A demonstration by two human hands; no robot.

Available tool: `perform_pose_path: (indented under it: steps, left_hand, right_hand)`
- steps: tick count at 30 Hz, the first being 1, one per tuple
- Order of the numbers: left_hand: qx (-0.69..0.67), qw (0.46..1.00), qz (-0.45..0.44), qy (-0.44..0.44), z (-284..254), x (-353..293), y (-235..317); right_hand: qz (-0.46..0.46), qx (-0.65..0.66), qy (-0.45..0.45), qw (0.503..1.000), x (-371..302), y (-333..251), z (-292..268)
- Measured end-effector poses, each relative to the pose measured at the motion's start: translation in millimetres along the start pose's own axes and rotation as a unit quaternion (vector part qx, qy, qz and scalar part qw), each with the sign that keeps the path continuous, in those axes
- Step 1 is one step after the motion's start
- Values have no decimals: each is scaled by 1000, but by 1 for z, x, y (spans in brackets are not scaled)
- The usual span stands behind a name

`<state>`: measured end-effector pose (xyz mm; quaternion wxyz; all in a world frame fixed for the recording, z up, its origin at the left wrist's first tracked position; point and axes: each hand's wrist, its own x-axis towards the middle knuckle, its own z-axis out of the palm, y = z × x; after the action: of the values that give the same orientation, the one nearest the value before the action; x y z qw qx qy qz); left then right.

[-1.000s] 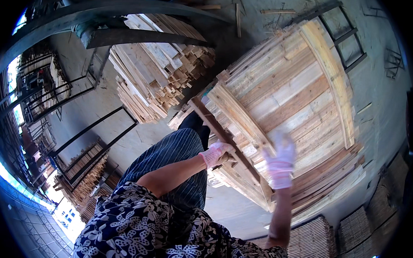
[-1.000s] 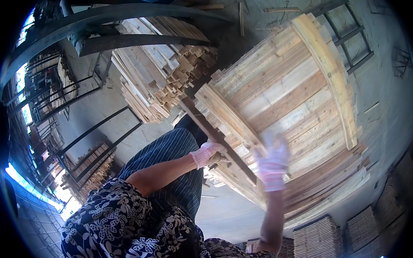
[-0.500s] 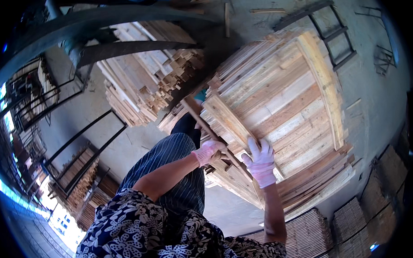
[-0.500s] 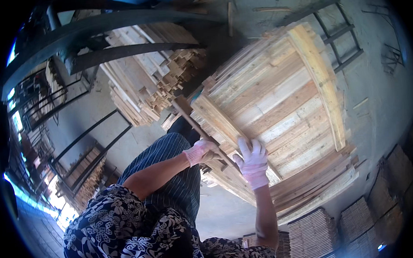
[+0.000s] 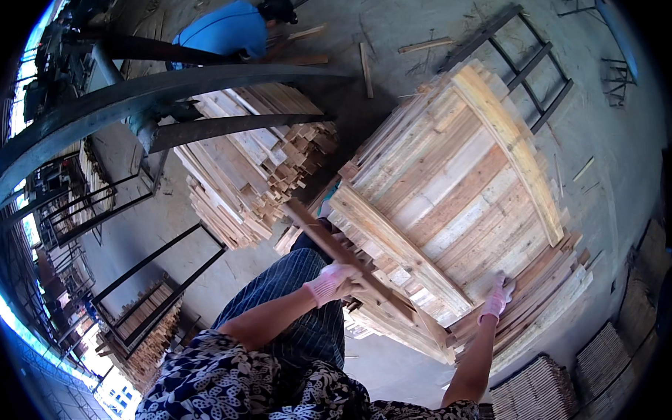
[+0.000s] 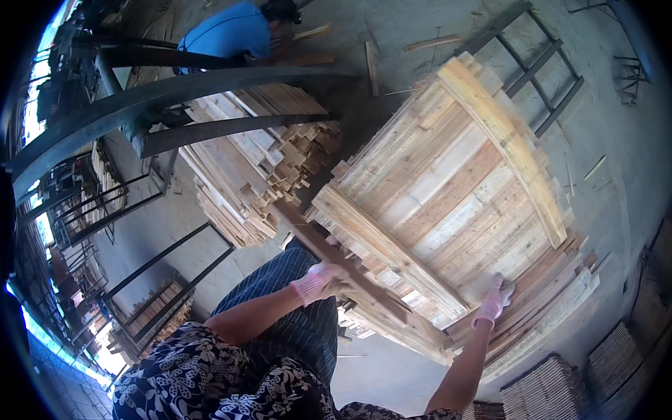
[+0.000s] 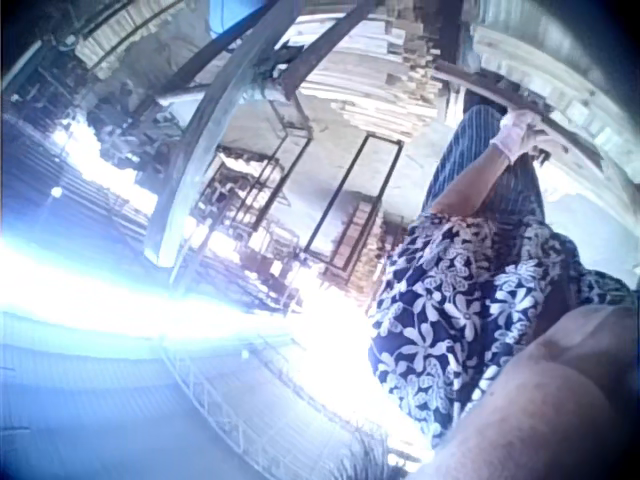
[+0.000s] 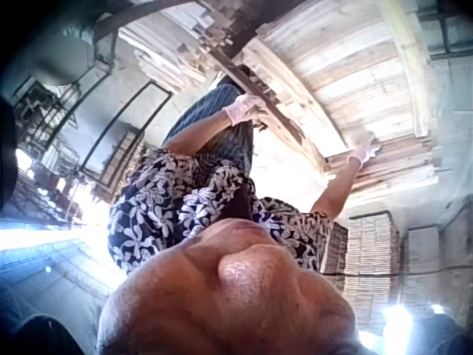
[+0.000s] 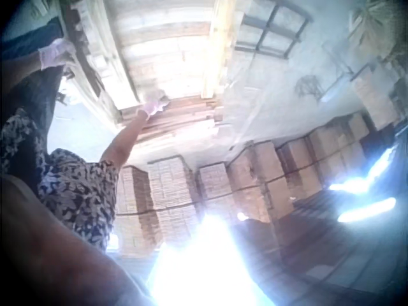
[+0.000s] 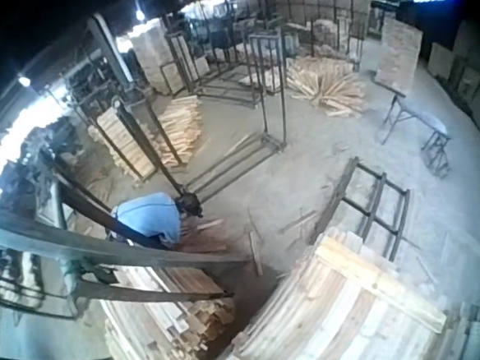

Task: The person stacks wooden planks on a metal rack in a workshop. They pick up planks from a pile, align them, and place them onto the rack, occasionally adjusting the stack to ensure stability.

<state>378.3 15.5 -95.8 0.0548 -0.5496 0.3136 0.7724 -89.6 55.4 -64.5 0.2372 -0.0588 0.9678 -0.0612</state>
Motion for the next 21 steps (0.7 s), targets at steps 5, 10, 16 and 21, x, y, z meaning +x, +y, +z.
perform_pose_path:
  steps: [5, 10, 16, 21]
  left_hand:
    - [-339, 916, 211, 43, -42, -67, 21]
    - [-84, 944, 286, 138, -107, -76, 224]
    - [-179, 983, 19, 30, -154, 19, 347]
    - [29, 999, -27, 10, -94, 66, 333]
  right_hand:
    - [-52, 104, -52, 992, 4, 7, 8]
    - [-34, 164, -61, 984, 31, 37, 20]
    - [-63, 189, -57, 978, 32, 25, 29]
    - [8, 61, -17, 998, 35, 39, 29]
